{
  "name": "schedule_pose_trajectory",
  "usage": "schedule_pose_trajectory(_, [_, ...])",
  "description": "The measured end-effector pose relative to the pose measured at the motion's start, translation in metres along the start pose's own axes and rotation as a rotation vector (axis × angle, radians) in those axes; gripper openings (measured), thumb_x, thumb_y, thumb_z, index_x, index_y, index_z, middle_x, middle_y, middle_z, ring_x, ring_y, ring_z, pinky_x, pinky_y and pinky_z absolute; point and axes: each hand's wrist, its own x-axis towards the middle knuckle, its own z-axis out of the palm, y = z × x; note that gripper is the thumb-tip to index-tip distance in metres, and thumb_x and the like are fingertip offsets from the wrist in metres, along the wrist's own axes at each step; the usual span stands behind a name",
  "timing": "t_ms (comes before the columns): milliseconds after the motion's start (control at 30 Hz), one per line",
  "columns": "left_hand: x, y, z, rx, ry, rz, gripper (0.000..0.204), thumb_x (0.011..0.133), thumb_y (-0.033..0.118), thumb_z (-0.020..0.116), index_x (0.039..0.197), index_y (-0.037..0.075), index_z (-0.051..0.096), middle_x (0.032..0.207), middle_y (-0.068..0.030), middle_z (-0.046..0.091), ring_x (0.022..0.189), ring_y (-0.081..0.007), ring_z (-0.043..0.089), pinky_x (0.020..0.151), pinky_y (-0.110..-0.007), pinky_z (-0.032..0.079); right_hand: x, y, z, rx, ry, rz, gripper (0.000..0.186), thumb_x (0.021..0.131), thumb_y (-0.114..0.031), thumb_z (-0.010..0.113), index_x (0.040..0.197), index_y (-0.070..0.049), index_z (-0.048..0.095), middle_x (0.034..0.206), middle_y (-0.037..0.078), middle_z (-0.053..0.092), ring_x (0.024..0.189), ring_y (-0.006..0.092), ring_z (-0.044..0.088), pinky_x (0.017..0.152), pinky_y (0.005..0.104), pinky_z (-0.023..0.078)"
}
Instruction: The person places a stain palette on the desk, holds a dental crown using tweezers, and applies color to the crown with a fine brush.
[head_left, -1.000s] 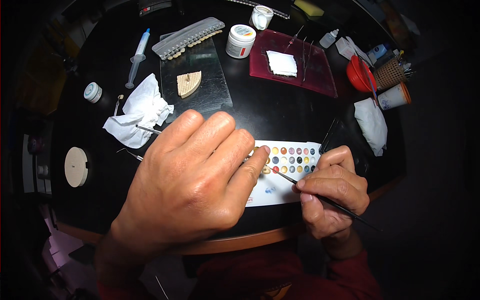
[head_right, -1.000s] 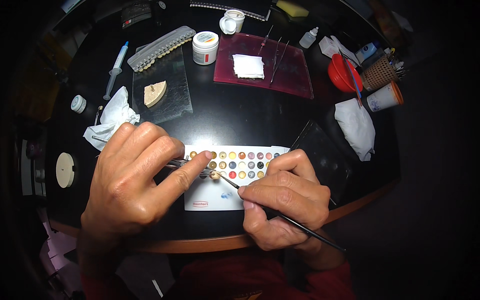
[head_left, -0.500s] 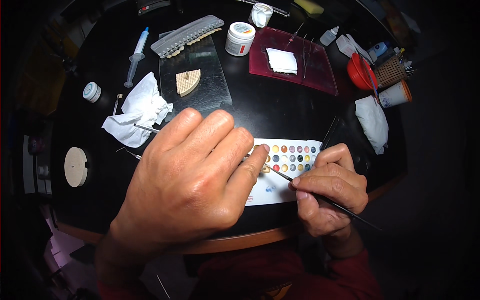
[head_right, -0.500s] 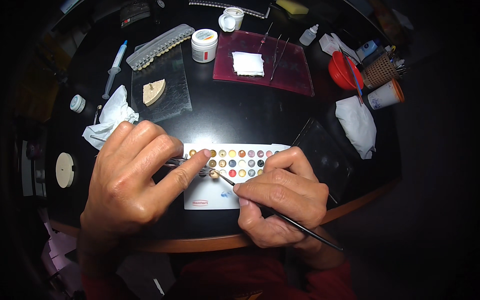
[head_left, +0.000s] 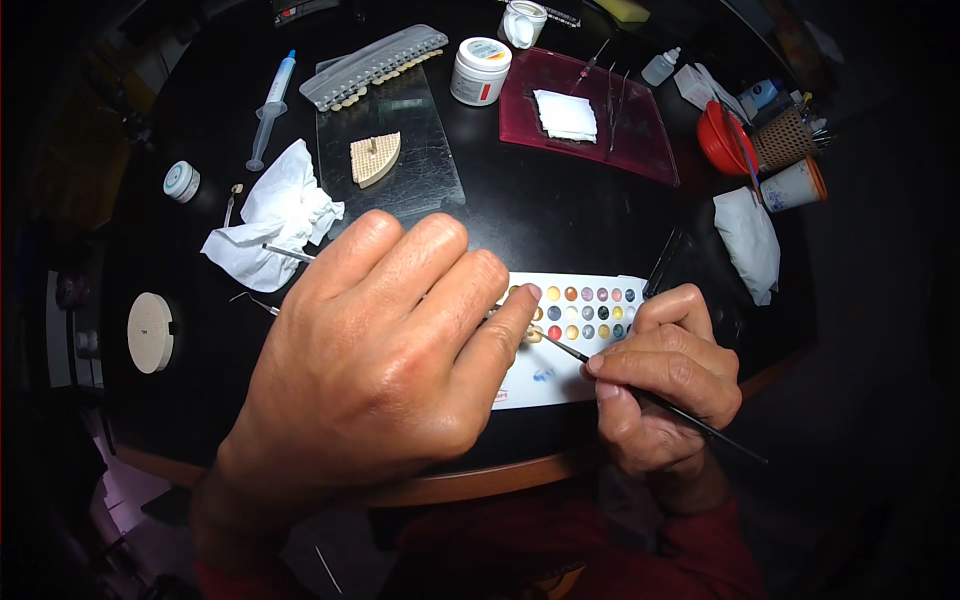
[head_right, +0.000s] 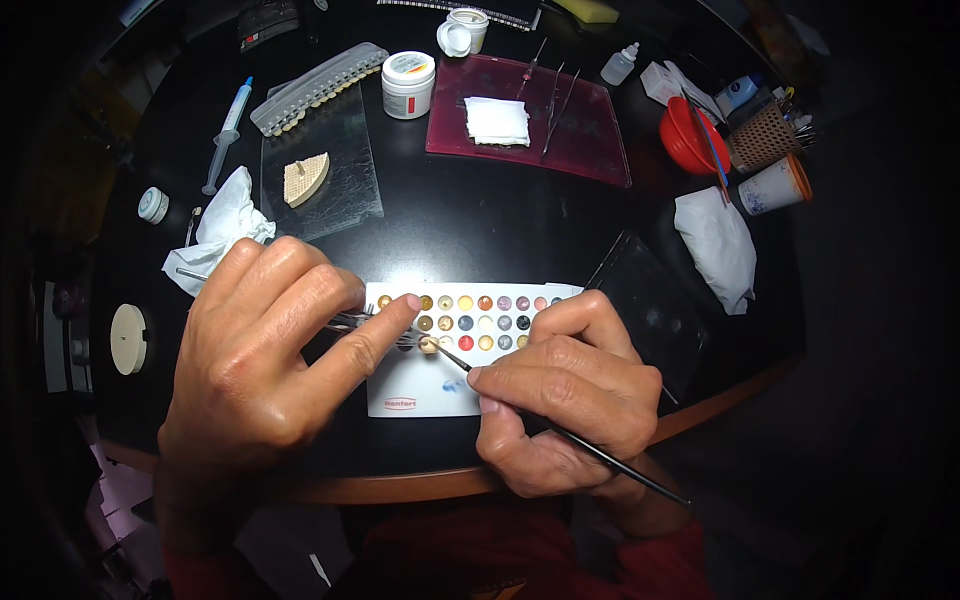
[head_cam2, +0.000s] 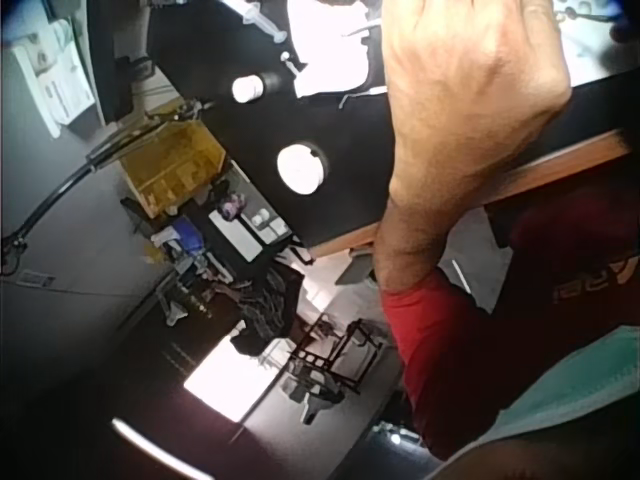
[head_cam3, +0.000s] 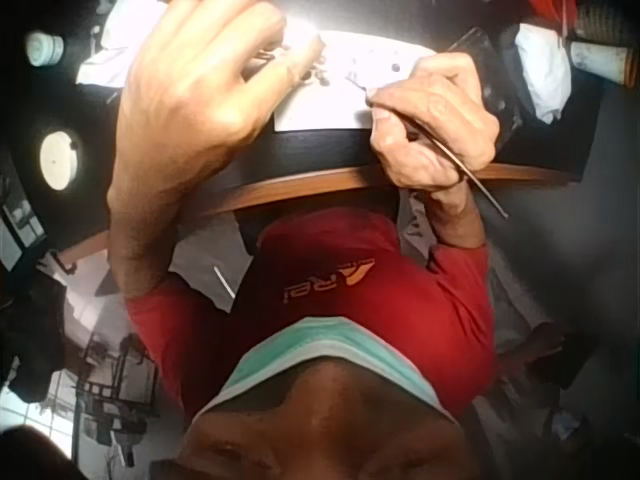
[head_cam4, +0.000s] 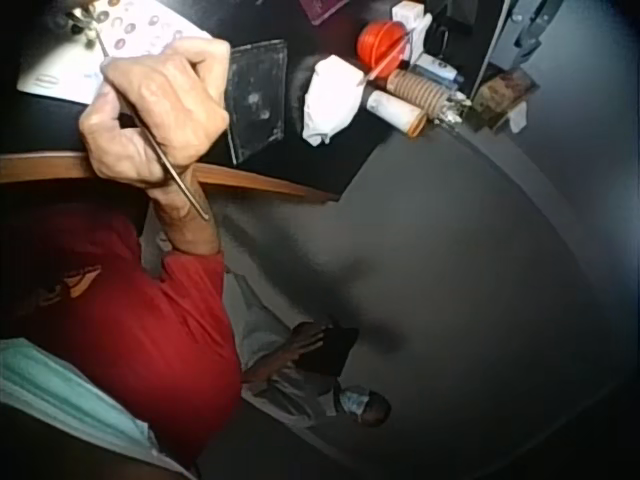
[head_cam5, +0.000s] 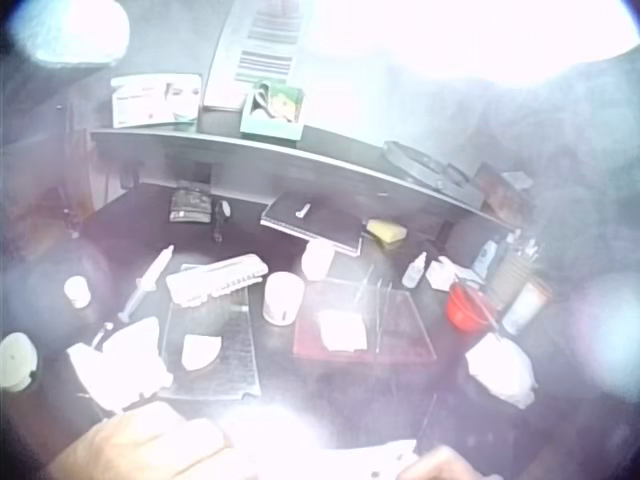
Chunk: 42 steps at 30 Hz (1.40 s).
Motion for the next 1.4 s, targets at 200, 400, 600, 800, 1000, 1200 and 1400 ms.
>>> schedule_pose_trajectory(200, [-0.0002, 0.0003, 0.0016, -0.001, 0.016, -0.007, 0.034, 0.072, 0.013, 0.077, 0.105, 0.007, 0.083, 0.087, -0.0046, 0.062, 0.083, -0.0204, 0.061, 0.067, -0.036, 0.043, -0.0008, 0.001, 0.0029, -0.008, 0.022, 0.002, 0.024, 0.064, 0.002, 0.073, 0.086, -0.007, 0.079, 0.068, 0.003, 0.071, 0.065, 0.0179, 0.057, 0.063, 0.0312, 0.045])
schedule_pose_trajectory(400, [0.0, 0.0013, 0.0016, -0.008, 0.019, -0.014, 0.034, 0.072, 0.014, 0.077, 0.104, 0.007, 0.083, 0.087, -0.0047, 0.062, 0.082, -0.0207, 0.061, 0.068, -0.037, 0.044, -0.0011, 0.0004, 0.0022, -0.005, 0.027, 0.004, 0.023, 0.063, 0.002, 0.073, 0.084, -0.007, 0.078, 0.068, 0.003, 0.07, 0.064, 0.018, 0.057, 0.062, 0.0309, 0.045])
schedule_pose_trajectory(600, [0.0008, 0.0025, -0.0002, -0.006, 0.004, -0.024, 0.034, 0.072, 0.014, 0.076, 0.104, 0.006, 0.083, 0.087, -0.005, 0.063, 0.083, -0.0211, 0.062, 0.068, -0.037, 0.044, -0.0008, -0.0006, 0.0017, -0.009, 0.026, 0.018, 0.023, 0.063, 0.002, 0.073, 0.084, -0.007, 0.078, 0.067, 0.003, 0.069, 0.064, 0.0178, 0.057, 0.063, 0.0308, 0.045])
schedule_pose_trajectory(800, [0.0011, 0.003, -0.0018, -0.004, -0.014, -0.035, 0.034, 0.073, 0.014, 0.076, 0.105, 0.006, 0.083, 0.087, -0.0051, 0.063, 0.083, -0.0213, 0.062, 0.069, -0.037, 0.044, -0.0001, -0.0015, 0.0, 0.0, 0.015, 0.019, 0.023, 0.064, 0.002, 0.073, 0.085, -0.007, 0.078, 0.067, 0.003, 0.07, 0.063, 0.0177, 0.058, 0.063, 0.031, 0.045])
schedule_pose_trajectory(1000, [0.0012, 0.0024, -0.0013, -0.002, -0.014, -0.032, 0.034, 0.073, 0.014, 0.076, 0.106, 0.007, 0.084, 0.087, -0.0051, 0.063, 0.083, -0.021, 0.062, 0.069, -0.037, 0.045, -0.0016, -0.0002, 0.0016, 0.0, 0.021, 0.029, 0.024, 0.065, 0.002, 0.074, 0.086, -0.006, 0.079, 0.069, 0.003, 0.07, 0.065, 0.0182, 0.059, 0.063, 0.0312, 0.046])
schedule_pose_trajectory(1200, [0.0013, 0.0036, -0.0022, -0.002, -0.015, -0.04, 0.034, 0.074, 0.013, 0.077, 0.106, 0.007, 0.084, 0.087, -0.0051, 0.063, 0.083, -0.0207, 0.063, 0.069, -0.037, 0.045, -0.0007, -0.0016, 0.0003, -0.006, 0.01, 0.031, 0.024, 0.064, 0.003, 0.074, 0.086, -0.006, 0.079, 0.069, 0.003, 0.071, 0.066, 0.0186, 0.059, 0.062, 0.031, 0.046])
schedule_pose_trajectory(1400, [0.0017, 0.0033, -0.0022, -0.002, -0.014, -0.037, 0.033, 0.074, 0.013, 0.077, 0.106, 0.007, 0.083, 0.087, -0.0052, 0.063, 0.083, -0.0207, 0.063, 0.069, -0.037, 0.045, -0.0003, -0.0013, 0.0027, -0.009, 0.018, 0.028, 0.023, 0.063, 0.003, 0.074, 0.084, -0.006, 0.078, 0.069, 0.003, 0.07, 0.066, 0.0187, 0.059, 0.062, 0.0313, 0.047])
